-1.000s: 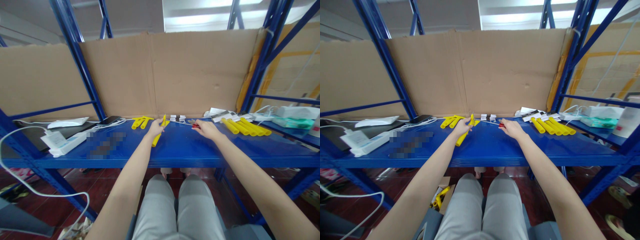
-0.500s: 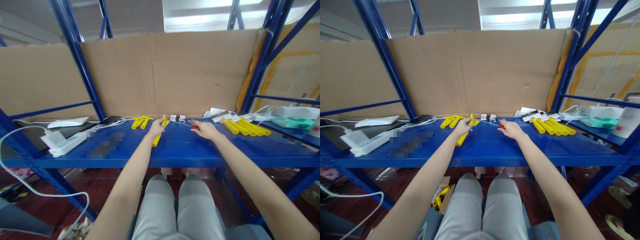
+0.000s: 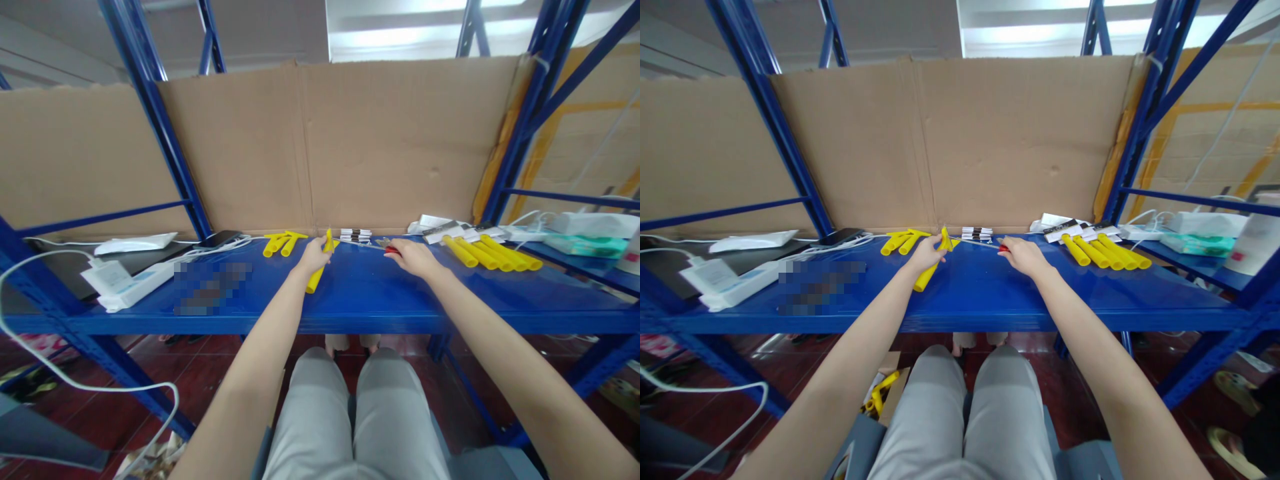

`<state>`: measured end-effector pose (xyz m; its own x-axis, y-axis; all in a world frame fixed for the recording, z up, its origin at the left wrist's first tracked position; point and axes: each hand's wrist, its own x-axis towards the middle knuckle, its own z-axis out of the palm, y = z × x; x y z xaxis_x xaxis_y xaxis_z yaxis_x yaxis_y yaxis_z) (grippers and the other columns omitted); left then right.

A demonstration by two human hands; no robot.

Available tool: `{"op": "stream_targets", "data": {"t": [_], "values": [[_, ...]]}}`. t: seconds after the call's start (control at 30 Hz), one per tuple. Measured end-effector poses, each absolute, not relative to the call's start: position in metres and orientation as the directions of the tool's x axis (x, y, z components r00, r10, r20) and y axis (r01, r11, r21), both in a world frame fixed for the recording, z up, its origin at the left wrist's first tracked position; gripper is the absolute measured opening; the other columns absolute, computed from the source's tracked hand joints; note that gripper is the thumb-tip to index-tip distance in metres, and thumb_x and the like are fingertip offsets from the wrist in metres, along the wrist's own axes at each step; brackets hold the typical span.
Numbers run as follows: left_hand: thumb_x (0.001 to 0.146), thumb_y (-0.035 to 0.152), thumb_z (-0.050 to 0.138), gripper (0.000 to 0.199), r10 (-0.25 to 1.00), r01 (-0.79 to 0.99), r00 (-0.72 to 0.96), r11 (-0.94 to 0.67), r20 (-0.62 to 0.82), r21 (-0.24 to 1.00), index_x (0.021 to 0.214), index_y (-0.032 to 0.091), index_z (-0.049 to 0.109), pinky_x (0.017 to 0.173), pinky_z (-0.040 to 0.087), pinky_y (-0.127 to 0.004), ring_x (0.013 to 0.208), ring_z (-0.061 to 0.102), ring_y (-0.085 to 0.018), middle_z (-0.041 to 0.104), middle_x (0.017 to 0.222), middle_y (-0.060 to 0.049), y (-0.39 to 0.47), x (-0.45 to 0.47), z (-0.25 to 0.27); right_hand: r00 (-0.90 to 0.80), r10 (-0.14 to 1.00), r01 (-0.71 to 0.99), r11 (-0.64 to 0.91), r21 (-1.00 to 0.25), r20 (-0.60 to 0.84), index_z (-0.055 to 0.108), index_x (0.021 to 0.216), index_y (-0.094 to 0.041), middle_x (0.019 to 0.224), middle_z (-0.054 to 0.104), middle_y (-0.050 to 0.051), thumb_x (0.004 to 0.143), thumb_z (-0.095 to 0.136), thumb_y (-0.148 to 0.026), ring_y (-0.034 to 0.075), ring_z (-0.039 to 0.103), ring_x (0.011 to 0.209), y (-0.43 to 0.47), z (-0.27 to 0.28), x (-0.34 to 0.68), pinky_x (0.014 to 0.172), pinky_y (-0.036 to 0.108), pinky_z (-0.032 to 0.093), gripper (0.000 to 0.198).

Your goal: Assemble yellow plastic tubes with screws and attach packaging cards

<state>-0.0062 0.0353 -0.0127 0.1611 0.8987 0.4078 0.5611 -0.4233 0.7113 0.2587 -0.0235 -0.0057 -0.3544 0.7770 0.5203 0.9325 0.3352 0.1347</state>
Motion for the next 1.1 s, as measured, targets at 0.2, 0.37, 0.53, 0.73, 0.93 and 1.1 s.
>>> {"op": "stream_targets", "data": {"t": [0.2,0.37,0.53,0.73,0.93,1.1], "values": [[0.078,0.006,0.06,0.032,0.885,0.63,0.191,-0.443,0.425,0.638,0.109,0.01,0.065,0.057,0.05,-0.018,0.056,0.06,-0.007,0.067,0.112,-0.009,0.041,-0.009,-0.017,-0.375,0.711,0.926,0.323,0.197,0.595,0.062,0.1,-0.018,0.097,0.068,0.013,0.094,0.044,-0.034,0.025,0.061,0.092,-0.024,-0.004,0.263,0.067,0.029,0.039,0.025],[0.079,0.007,0.059,0.025,0.888,0.634,0.196,-0.438,0.416,0.637,0.102,0.01,0.067,0.056,0.05,-0.019,0.053,0.059,-0.007,0.068,0.104,-0.008,0.038,-0.009,-0.016,-0.392,0.705,0.917,0.348,0.194,0.591,0.063,0.104,-0.018,0.096,0.068,0.012,0.094,0.043,-0.036,0.024,0.062,0.091,-0.024,-0.006,0.264,0.066,0.029,0.04,0.028],[0.078,0.004,0.057,0.024,0.88,0.658,0.202,-0.447,0.43,0.606,0.1,0.01,0.066,0.057,0.05,-0.018,0.054,0.06,-0.007,0.068,0.104,-0.008,0.036,-0.008,-0.014,-0.39,0.711,0.917,0.361,0.172,0.585,0.063,0.108,-0.018,0.101,0.069,0.011,0.094,0.046,-0.035,0.023,0.063,0.093,-0.022,-0.007,0.264,0.07,0.029,0.042,0.028],[0.079,0.006,0.056,0.025,0.887,0.679,0.183,-0.426,0.424,0.599,0.103,0.009,0.064,0.057,0.049,-0.019,0.055,0.061,-0.009,0.07,0.099,-0.008,0.034,-0.004,-0.013,-0.319,0.775,0.945,0.306,0.118,0.546,0.062,0.105,-0.018,0.105,0.069,0.012,0.093,0.048,-0.033,0.024,0.063,0.097,-0.022,-0.007,0.258,0.074,0.03,0.044,0.024],[0.077,0.005,0.057,0.027,0.88,0.651,0.202,-0.449,0.431,0.612,0.102,0.01,0.065,0.055,0.049,-0.019,0.054,0.061,-0.009,0.07,0.1,-0.008,0.032,-0.002,-0.013,-0.195,0.875,0.978,0.209,0.017,0.443,0.061,0.101,-0.018,0.106,0.07,0.011,0.092,0.05,-0.031,0.025,0.064,0.096,-0.021,-0.004,0.259,0.072,0.03,0.043,0.02],[0.078,0.006,0.059,0.031,0.895,0.639,0.163,-0.416,0.414,0.647,0.108,0.01,0.064,0.052,0.048,-0.018,0.051,0.06,-0.007,0.069,0.104,-0.008,0.029,0.0,-0.011,-0.104,0.951,0.994,0.109,0.001,0.29,0.062,0.104,-0.016,0.105,0.07,0.013,0.091,0.05,-0.028,0.025,0.065,0.095,-0.019,-0.005,0.265,0.072,0.03,0.043,0.021]]}}
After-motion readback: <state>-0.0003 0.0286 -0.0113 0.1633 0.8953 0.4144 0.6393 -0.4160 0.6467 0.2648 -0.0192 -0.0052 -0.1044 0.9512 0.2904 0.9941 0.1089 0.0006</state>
